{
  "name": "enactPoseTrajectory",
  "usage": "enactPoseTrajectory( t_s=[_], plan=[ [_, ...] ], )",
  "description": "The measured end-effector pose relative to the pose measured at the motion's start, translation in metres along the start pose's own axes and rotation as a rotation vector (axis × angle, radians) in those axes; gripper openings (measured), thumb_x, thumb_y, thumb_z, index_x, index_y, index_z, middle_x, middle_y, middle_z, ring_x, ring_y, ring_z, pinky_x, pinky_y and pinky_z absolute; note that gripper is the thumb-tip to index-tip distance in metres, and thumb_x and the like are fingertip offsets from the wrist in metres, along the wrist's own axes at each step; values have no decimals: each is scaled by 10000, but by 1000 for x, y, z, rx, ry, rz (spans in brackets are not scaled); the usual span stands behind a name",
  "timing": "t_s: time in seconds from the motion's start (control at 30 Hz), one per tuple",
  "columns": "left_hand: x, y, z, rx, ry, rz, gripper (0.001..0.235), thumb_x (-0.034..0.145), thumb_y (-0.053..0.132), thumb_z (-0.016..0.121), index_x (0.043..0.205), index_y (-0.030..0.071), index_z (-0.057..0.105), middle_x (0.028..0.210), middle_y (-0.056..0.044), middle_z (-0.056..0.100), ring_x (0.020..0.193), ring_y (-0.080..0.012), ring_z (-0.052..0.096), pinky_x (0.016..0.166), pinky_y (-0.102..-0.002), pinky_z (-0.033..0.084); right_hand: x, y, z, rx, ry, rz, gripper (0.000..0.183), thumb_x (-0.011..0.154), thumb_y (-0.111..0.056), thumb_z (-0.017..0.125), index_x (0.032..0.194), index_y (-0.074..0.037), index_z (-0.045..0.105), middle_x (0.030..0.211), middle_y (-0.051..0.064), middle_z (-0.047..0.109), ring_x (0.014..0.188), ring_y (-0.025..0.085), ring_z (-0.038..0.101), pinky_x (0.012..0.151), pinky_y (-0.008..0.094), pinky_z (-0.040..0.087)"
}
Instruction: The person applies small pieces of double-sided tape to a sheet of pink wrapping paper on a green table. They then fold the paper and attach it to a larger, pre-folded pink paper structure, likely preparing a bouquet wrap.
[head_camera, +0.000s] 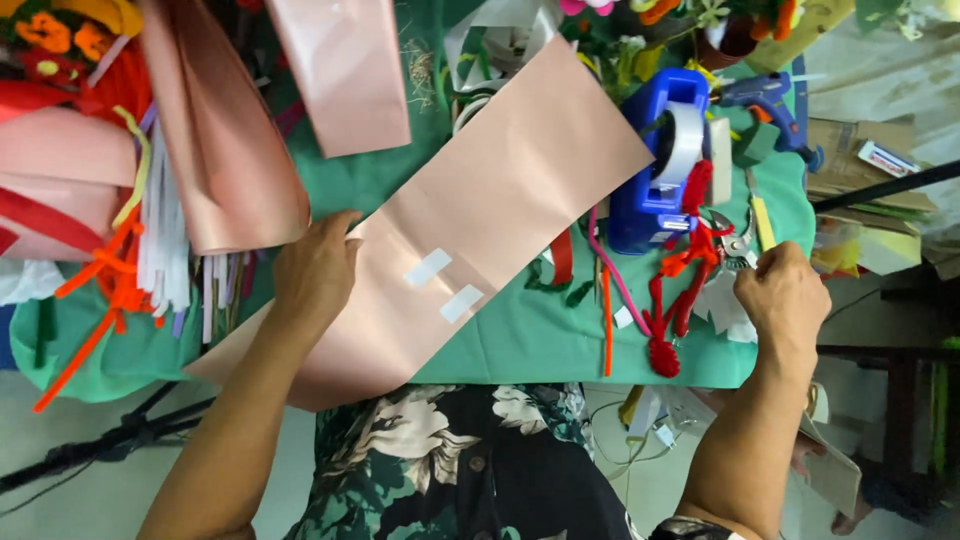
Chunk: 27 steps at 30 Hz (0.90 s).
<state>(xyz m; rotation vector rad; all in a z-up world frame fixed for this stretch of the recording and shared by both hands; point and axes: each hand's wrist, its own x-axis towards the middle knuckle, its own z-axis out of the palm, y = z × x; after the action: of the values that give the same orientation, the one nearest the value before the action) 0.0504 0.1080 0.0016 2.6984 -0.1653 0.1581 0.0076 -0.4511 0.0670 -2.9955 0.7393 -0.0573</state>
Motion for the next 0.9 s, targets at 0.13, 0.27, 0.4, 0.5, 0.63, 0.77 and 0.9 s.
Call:
enactPoseTrajectory(
  t_s=[0.13,0.27,0.4,0.5,0.63,0.77,0.9],
  plan=[
    [-6,1,0,-11,-5,-13,325,1005,176,632,1324,114,616,1205,-130,692,940,-384,700,695,-512,537,-19,-14,2,36,143,-85,316,840,-63,576,1146,-50,655,1156,192,708,974,439,653,787,546,487],
    [-22,10,-8,37,202,167,301,974,55,665,1272,63,627,1100,-129,639,944,-341,659,735,-438,554,-42,-48,2,42,444,-286,198,1034,-125,542,1031,-80,735,992,106,762,858,317,694,752,447,486],
    [-41,28,-22,232,448,350,146,1006,97,658,1134,60,720,1091,-141,655,993,-307,699,803,-375,567,-65,-90,16,466,445,-469,137,1070,-49,656,1176,-99,727,942,139,710,933,374,687,859,449,520],
    [-66,29,14,121,453,393,152,1004,169,660,1116,84,717,1120,-138,650,1050,-336,670,826,-411,546,-99,-162,13,579,148,-651,313,840,60,669,1115,-80,721,870,150,720,879,371,717,827,468,546],
    [-87,41,29,61,382,391,366,998,331,645,1156,3,687,1265,-217,621,1236,-403,601,1021,-455,504,-128,-250,33,546,-56,-794,152,848,-54,693,977,-129,723,782,107,717,789,361,723,747,467,560],
    [-98,38,40,79,364,334,532,1009,427,595,1263,-38,640,1357,-247,574,1345,-416,518,1080,-462,460,-128,-299,65,353,-299,-919,140,892,-191,611,946,-150,733,751,60,723,744,316,744,708,446,593],
    [-101,34,45,127,350,305,585,966,476,615,1318,10,619,1410,-207,563,1396,-375,485,1077,-442,444,-123,-324,87,158,-394,-955,210,890,-282,578,964,-171,741,745,80,735,748,340,754,717,498,603]
  ],
)
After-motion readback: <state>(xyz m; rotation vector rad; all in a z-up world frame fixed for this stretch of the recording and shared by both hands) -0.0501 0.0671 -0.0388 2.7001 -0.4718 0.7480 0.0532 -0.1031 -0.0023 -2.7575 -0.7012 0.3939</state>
